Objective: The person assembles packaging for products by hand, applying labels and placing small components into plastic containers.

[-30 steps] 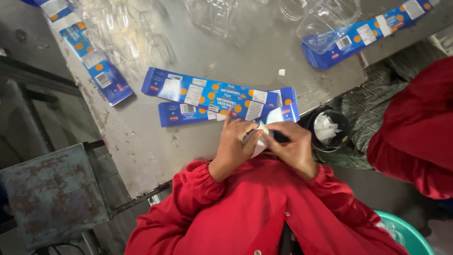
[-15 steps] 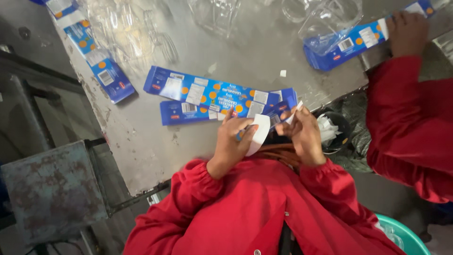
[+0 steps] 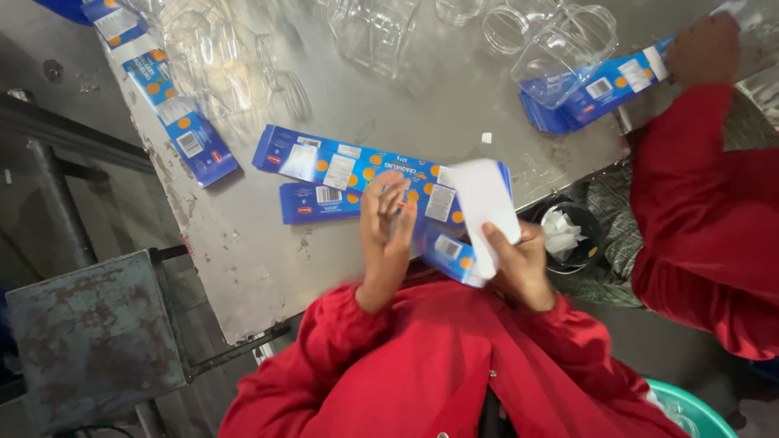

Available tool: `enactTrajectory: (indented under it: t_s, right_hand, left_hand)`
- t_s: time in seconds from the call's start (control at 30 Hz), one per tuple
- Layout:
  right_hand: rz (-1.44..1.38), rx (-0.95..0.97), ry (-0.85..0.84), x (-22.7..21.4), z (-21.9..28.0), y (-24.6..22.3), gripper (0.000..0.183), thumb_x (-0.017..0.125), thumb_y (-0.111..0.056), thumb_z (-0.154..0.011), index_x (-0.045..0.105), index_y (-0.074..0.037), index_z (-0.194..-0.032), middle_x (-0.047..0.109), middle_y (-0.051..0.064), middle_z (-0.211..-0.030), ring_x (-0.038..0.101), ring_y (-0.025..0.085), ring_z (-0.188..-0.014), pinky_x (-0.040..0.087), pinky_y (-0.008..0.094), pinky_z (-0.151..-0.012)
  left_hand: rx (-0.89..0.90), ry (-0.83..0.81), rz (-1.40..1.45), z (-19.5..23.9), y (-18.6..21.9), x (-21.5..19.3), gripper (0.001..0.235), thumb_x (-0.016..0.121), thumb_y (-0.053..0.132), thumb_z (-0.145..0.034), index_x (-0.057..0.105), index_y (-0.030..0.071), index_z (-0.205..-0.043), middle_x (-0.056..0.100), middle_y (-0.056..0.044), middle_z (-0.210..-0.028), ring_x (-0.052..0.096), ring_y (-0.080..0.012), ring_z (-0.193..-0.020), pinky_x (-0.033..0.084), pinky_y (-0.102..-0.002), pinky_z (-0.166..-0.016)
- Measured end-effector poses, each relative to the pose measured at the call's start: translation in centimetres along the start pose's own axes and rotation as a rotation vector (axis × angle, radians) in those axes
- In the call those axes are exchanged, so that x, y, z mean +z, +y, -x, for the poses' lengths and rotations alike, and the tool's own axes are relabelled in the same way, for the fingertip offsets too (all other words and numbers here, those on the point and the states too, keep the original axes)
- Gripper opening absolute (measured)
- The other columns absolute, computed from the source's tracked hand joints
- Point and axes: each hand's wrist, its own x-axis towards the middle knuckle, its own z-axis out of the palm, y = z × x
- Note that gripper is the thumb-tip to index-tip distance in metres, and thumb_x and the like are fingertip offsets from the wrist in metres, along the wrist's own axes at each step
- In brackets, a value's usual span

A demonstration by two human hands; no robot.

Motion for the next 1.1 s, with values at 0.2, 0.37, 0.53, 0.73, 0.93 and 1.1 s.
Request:
enactTrajectory:
  t_s: [0.2, 0.37, 0.53, 0.73, 0.93, 1.1]
  right_hand:
    - [0.904, -0.227, -0.541, 0.1, -0.7, -1.7, 0.023, 0.080, -0.018, -0.082, 0.076, -0.002, -0.097, 0.076, 0.009, -0.085, 0.071, 0.012, -0.076, 0.056, 0.030, -0.066]
    - [0.934, -0.016, -0.445, -1.2, -1.7, -3.3, 0.020, 0.079, -0.023, -0.085, 0.079, -0.005, -0.094, 0.075, 0.009, -0.077, 0.068, 0.012, -0.064, 0.053, 0.030, -0.062]
    - [0.813, -0.030, -0.057, -5.3, -2.0, -5.1, 0.013, 0.073, -0.015, -0.095, 0.076, -0.003, -0.099, 0.074, 0.004, -0.079, 0.063, 0.006, -0.071, 0.050, 0.025, -0.064]
    - [0.548, -0.009, -0.454, -1.5, -1.1, -3.5, 0.008, 0.078, -0.007, -0.090, 0.077, 0.000, -0.095, 0.071, 0.002, -0.078, 0.059, 0.003, -0.073, 0.049, 0.021, -0.064]
    - [0.845, -0.261, -0.206, 3.7, 0.5, -4.5, 0.021, 0.081, -0.016, -0.083, 0.075, -0.002, -0.097, 0.074, 0.010, -0.085, 0.071, 0.013, -0.070, 0.058, 0.028, -0.061]
    - [1.136, -0.544, -0.337, 3.5, 0.5, -0.9, 0.018, 0.068, -0.021, -0.093, 0.073, -0.004, -0.097, 0.073, 0.013, -0.088, 0.071, 0.031, -0.080, 0.055, 0.040, -0.070]
  left_hand:
    - [0.390, -0.684, -0.615, 1.2, 0.2, -0.9, 0.034, 0.068, 0.012, -0.098, 0.065, 0.003, -0.130, 0.064, -0.018, -0.132, 0.061, -0.0336, -0.126, 0.050, -0.040, -0.107]
    - [0.376, -0.757, -1.126, -1.2, -0.6, -4.9, 0.021, 0.071, 0.009, -0.082, 0.075, 0.013, -0.101, 0.073, -0.011, -0.089, 0.070, -0.0324, -0.085, 0.057, -0.041, -0.074]
    - [0.310, -0.179, -1.451, -3.2, 3.0, -7.8, 0.011, 0.078, 0.021, -0.094, 0.077, 0.011, -0.095, 0.075, -0.012, -0.087, 0.071, -0.0331, -0.076, 0.053, -0.043, -0.066]
    - [0.330, -0.654, -0.646, -0.3, 1.7, -2.7, 0.033, 0.077, 0.013, -0.088, 0.068, -0.001, -0.116, 0.071, -0.018, -0.109, 0.072, -0.0328, -0.089, 0.057, -0.039, -0.076]
    - [0.197, -0.685, -0.863, 0.4, -0.7, -3.3, 0.016, 0.074, 0.010, -0.089, 0.074, 0.007, -0.104, 0.075, -0.015, -0.100, 0.071, -0.0351, -0.083, 0.056, -0.039, -0.070]
    - [0.322, -0.647, -1.333, 2.2, -2.5, -2.3, 0.004, 0.062, 0.006, -0.086, 0.063, 0.005, -0.090, 0.067, -0.016, -0.086, 0.067, -0.0378, -0.075, 0.053, -0.047, -0.064]
